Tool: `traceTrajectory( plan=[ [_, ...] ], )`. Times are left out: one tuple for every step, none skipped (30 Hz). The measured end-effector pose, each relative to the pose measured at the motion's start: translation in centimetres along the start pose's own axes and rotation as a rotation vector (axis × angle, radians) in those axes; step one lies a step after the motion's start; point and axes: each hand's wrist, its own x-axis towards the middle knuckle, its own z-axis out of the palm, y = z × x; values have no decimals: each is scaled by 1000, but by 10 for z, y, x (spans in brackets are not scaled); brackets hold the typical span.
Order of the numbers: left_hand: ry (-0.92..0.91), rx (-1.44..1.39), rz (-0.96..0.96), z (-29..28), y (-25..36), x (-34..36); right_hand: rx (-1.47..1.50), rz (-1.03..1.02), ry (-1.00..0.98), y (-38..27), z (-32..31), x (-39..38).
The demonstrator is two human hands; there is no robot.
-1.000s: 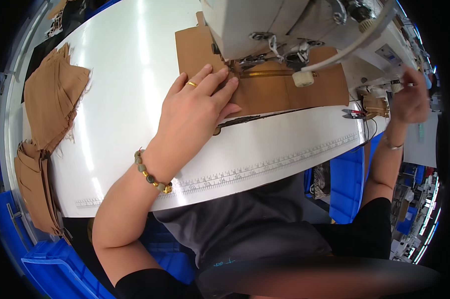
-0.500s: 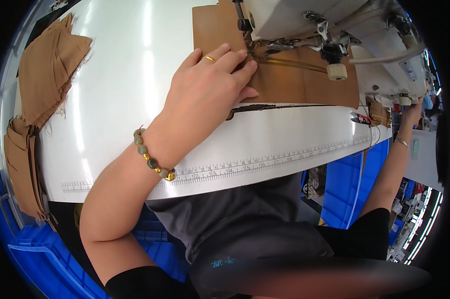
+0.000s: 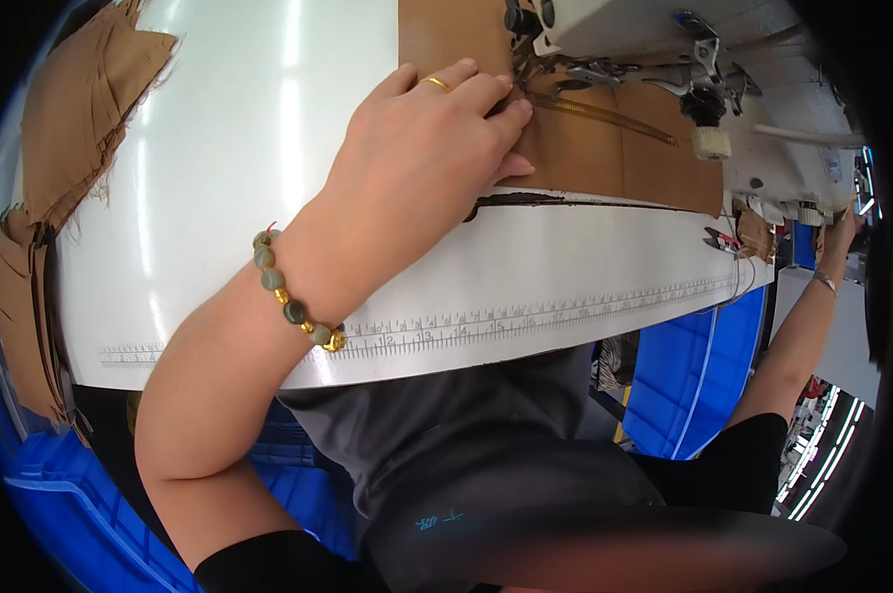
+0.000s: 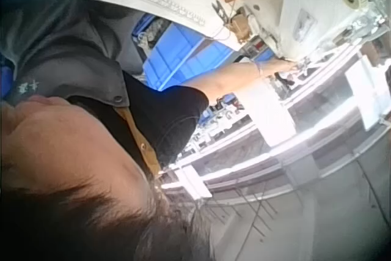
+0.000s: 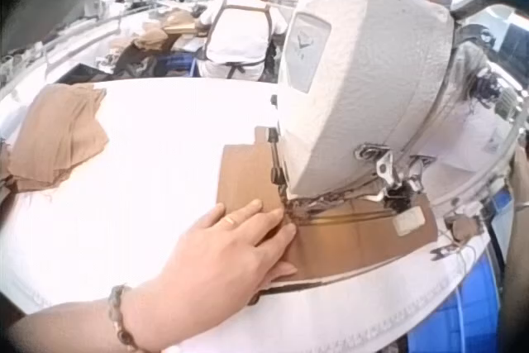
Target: Sewing a zipper and panels onto a leather bag using an industrial sewing machine.
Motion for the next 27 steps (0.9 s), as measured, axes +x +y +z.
traceTrajectory(
  plan=[
    [-4,-8,4,0,0,0,59,15,90,0,3,-5],
    [-4,-25,11,0,0,0,30,-21,8,-3,7,-11],
    [-7,-14,4,0,0,0,36,-14,45,-5,12,-18],
    [-7,-12,7,0,0,0,37,-11,65,-7,18,-23],
    [-11,-16,12,0,0,0,39,-7,85,-8,22,-28],
    [-4,-13,12,0,0,1,95,2,155,-8,26,-30],
    [-9,-20,15,0,0,1,123,6,191,-7,27,-31],
    [-28,-17,18,-1,0,1,152,8,226,-5,27,-30],
    [-13,-25,16,-1,0,2,180,-10,189,-1,25,-27],
    [-15,-26,14,-1,0,2,194,-19,170,3,23,-24],
    [-33,-22,11,-2,0,2,209,-28,150,7,20,-21],
    [-16,-27,13,-2,1,2,250,-36,107,11,20,-19],
    [-30,-43,8,-3,1,1,292,-45,66,14,20,-19],
    [-43,-58,4,-4,1,1,294,-47,71,16,23,-23],
    [-42,-56,11,-5,0,1,324,-52,68,16,28,-30],
    [-51,-64,10,-6,0,0,356,-56,68,14,36,-40],
    [-48,-66,21,-6,-1,0,362,-56,79,12,45,-54],
    [-63,-62,30,-7,-1,1,386,-79,153,9,56,-71],
    [-52,-64,25,-7,-1,1,394,-105,252,6,68,-87],
    [-43,-65,23,-7,0,1,431,-97,254,2,79,-102],
    [-53,-43,47,-8,1,2,468,-68,279,-1,90,-114],
    [-42,-51,18,-8,3,3,487,-71,241,-4,97,-123],
    [-39,-64,-8,-9,5,3,505,-7,307,-7,101,-129],
    [-57,-52,28,-9,8,3,471,-7,290,-9,104,-130],
    [-53,-37,9,-10,9,4,525,65,318,-10,104,-130],
    [-49,-24,-11,-10,11,5,519,100,334,-12,103,-126],
    [-61,-12,14,-12,10,6,532,67,309,-14,100,-123]
  ],
)
